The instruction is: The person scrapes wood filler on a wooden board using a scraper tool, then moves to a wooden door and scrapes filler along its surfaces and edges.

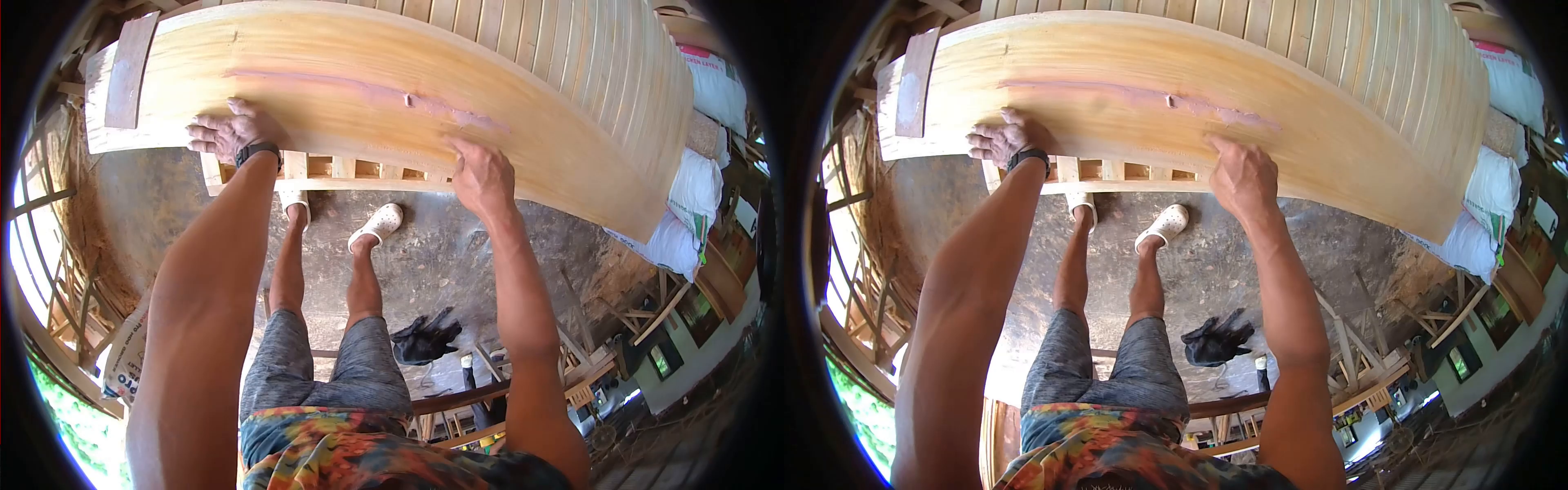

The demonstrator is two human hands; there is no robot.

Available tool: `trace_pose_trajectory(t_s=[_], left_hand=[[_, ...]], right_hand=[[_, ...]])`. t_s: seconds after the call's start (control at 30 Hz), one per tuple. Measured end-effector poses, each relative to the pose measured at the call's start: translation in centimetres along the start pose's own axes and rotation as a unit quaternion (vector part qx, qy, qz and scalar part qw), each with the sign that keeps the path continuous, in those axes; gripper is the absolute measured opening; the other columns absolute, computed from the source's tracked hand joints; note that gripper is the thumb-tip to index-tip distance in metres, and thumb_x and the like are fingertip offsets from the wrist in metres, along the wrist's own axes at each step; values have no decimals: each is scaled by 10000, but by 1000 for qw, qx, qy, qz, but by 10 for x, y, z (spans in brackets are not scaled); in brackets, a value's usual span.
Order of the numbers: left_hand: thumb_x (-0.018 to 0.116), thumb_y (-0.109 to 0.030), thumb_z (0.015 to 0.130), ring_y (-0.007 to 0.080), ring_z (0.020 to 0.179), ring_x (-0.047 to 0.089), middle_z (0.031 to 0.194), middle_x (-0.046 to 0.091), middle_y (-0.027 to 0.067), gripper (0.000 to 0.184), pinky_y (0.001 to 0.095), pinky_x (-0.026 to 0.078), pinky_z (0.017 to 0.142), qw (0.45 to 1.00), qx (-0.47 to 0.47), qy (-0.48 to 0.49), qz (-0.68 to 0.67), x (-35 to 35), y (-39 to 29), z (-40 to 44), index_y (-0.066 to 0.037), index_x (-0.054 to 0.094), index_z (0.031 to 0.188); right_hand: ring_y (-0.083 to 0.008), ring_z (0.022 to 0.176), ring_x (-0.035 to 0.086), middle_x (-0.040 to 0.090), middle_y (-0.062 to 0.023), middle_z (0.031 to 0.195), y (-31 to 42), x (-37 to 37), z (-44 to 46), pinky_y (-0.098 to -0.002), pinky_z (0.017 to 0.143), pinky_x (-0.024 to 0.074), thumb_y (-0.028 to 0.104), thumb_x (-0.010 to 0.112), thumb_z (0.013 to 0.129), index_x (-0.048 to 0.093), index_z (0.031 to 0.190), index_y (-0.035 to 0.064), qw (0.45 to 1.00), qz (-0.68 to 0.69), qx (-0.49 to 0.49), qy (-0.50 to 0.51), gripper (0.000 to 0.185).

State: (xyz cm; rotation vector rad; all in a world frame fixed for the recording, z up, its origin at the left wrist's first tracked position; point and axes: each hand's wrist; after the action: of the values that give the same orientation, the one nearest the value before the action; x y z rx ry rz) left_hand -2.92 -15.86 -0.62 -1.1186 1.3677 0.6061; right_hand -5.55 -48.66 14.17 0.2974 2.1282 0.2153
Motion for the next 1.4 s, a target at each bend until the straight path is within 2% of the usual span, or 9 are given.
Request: trace_pose_trajectory(t_s=[0.03,0.07,0.13,0.23,0.6,1.03,1.1,1.23,1.4], left_hand=[[332,-588,960,413,1539,3,1677,43,187,867,491,60,1253,1000,0,-2,2,0,1,0,-52,104,1602],[336,-581,960,412,1539,3,1676,46,188,864,490,62,1254,1000,7,-10,-4,3,2,0,-51,105,1602],[338,-563,965,413,1538,3,1674,49,194,850,490,64,1257,1000,13,-16,-18,-1,-2,-6,-48,106,1601],[325,-552,974,414,1538,-1,1674,43,194,837,495,77,1255,1000,11,-5,-7,-2,-2,-5,-43,102,1600],[328,-543,983,407,1540,-1,1677,34,184,835,499,107,1252,1000,1,3,5,-12,-12,-11,-39,81,1600],[338,-562,977,410,1539,0,1677,32,184,851,499,120,1250,1000,7,-4,11,-4,-4,-5,-39,89,1600],[335,-556,978,416,1537,-4,1676,27,187,847,506,104,1251,1000,2,18,-1,-15,-11,-10,-35,89,1599],[330,-547,980,425,1534,-7,1676,26,190,839,508,83,1252,1000,8,11,7,-7,-4,-5,-30,93,1597],[330,-555,974,424,1535,-11,1673,30,202,848,511,72,1251,1000,0,-1,-17,-7,-7,-8,-26,99,1597]], right_hand=[[-336,1146,657,688,-174,1223,8,-3,-2,-422,983,524,-14,541,850,698,1159,28,987,12,72,141,350],[-336,1146,657,688,-174,1223,12,5,-3,-422,983,524,-14,541,850,698,1159,28,987,14,71,142,350],[-323,1148,658,686,-169,1233,19,34,-5,-426,974,529,-19,535,862,679,1191,25,979,31,-124,-159,363],[-315,1154,657,684,-162,1237,31,59,13,-450,979,524,-26,541,862,662,1217,23,934,-18,-193,-300,378],[-314,1270,586,640,-112,1344,32,109,28,-528,1041,444,8,545,852,634,1306,55,926,-70,-168,-329,465],[-297,1143,666,710,-127,1208,41,45,20,-427,992,497,-6,584,820,696,1189,31,963,-39,-190,-187,387],[-299,1071,697,724,-145,1151,50,9,11,-408,929,539,-18,592,815,699,1177,27,996,-21,-48,77,380],[-337,1020,702,724,-175,1106,5,38,-1,-417,909,553,-60,580,798,697,1167,23,966,23,-135,-221,396],[-325,1131,667,700,-152,1204,-19,49,8,-433,976,525,-88,569,782,685,1198,33,940,-42,-144,-306,448]])
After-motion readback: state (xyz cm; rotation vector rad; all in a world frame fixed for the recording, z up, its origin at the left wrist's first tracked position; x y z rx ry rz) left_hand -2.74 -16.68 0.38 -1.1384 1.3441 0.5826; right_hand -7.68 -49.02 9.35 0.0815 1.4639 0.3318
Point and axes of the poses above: each hand's wrist, its own z-axis towards the middle knuckle, its own x-axis out of the palm, y = z × x
